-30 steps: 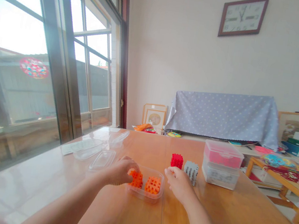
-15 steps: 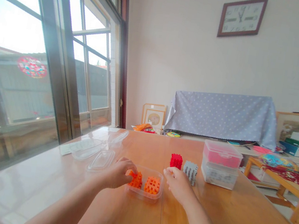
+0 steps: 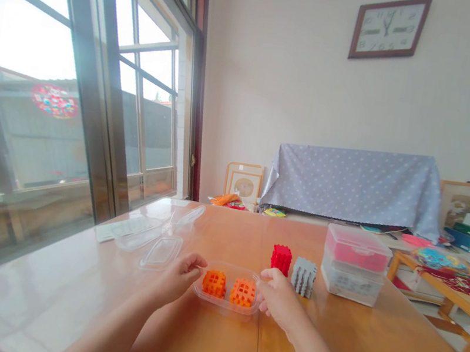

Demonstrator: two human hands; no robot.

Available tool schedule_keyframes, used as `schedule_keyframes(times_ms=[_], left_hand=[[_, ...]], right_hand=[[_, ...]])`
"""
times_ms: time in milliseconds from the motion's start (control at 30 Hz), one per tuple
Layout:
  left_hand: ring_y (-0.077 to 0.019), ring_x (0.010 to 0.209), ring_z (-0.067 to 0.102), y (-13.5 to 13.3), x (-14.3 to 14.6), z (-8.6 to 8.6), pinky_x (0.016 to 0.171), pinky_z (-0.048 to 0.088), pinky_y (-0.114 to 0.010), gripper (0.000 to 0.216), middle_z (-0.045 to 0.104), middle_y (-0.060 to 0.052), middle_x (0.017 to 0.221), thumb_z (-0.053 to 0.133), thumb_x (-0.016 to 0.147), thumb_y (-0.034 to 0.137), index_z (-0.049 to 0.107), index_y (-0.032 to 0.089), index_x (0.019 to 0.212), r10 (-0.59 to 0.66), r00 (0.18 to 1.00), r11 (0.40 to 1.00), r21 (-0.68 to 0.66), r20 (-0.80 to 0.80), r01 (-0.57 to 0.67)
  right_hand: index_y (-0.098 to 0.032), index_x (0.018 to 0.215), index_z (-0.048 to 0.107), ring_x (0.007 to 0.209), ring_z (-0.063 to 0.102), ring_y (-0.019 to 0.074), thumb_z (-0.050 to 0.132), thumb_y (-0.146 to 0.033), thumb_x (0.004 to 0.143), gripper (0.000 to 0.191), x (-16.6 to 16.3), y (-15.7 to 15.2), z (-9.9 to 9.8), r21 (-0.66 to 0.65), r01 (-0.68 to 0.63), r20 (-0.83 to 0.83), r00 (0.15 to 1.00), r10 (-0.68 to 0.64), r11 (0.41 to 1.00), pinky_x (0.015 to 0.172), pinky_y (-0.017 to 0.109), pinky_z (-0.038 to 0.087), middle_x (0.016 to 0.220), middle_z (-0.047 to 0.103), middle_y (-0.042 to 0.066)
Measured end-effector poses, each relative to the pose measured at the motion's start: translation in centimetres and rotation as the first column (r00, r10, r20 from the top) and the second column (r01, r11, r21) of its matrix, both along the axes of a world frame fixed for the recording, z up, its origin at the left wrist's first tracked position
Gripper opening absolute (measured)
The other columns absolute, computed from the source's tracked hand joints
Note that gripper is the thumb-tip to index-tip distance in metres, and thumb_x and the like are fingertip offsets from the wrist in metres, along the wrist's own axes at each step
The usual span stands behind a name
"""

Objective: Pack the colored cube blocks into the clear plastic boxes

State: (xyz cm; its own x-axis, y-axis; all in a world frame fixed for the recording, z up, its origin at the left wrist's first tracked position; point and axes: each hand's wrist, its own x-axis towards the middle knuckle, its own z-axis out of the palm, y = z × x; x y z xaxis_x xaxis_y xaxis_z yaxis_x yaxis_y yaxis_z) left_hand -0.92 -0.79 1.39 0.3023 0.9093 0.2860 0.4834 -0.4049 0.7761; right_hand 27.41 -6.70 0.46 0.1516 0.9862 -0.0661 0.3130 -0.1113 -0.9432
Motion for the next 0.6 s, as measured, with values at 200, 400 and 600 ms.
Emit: schedule_keyframes(times_ms=[200,400,600], left_hand=[[-0.016,0.076,0.059,0.5,-1.0,-0.6,0.069,0.043,-0.027,0.019,0.065,-0.002,0.081,0.05,0.081,0.017,0.063,0.017,0.094,-0.015,0.999,1.0,0.003,0.045,0.015],[-0.0283,0.115,0.055,2.4,-4.4,-1.0,0.101,0.036,-0.043,0.027,0.067,-0.008,0.116,0.056,0.084,0.032,0.063,0.024,0.108,0.432,0.891,0.893,0.205,-0.139,-0.401],[-0.0449,0.143,0.023,3.5,-7.1,-1.0,0.108,0.023,-0.057,0.087,0.041,-0.019,0.151,0.066,0.067,0.067,0.046,0.02,0.138,0.701,0.612,0.691,0.135,-0.366,-0.71]], right_hand=[[-0.02,0.114,0.053,0.055,0.058,0.0146,0.057,-0.052,0.084,0.045,-0.3,0.9,-1.5,0.075,0.019,-0.034,0.999,-0.017,0.997,0.05,0.025,0.04,0.065,0.061,-0.002],[-0.02,0.118,0.055,0.054,0.057,0.0143,0.055,-0.057,0.084,0.051,-0.3,0.4,-0.7,0.054,0.101,0.0,0.995,-0.101,0.993,0.051,0.026,0.039,0.07,0.064,0.0],[-0.019,0.107,0.064,0.054,0.056,0.0145,0.056,-0.059,0.08,0.049,-0.8,-0.2,-0.1,0.043,0.083,0.02,0.996,-0.084,0.996,0.051,0.026,0.038,0.068,0.064,0.001]])
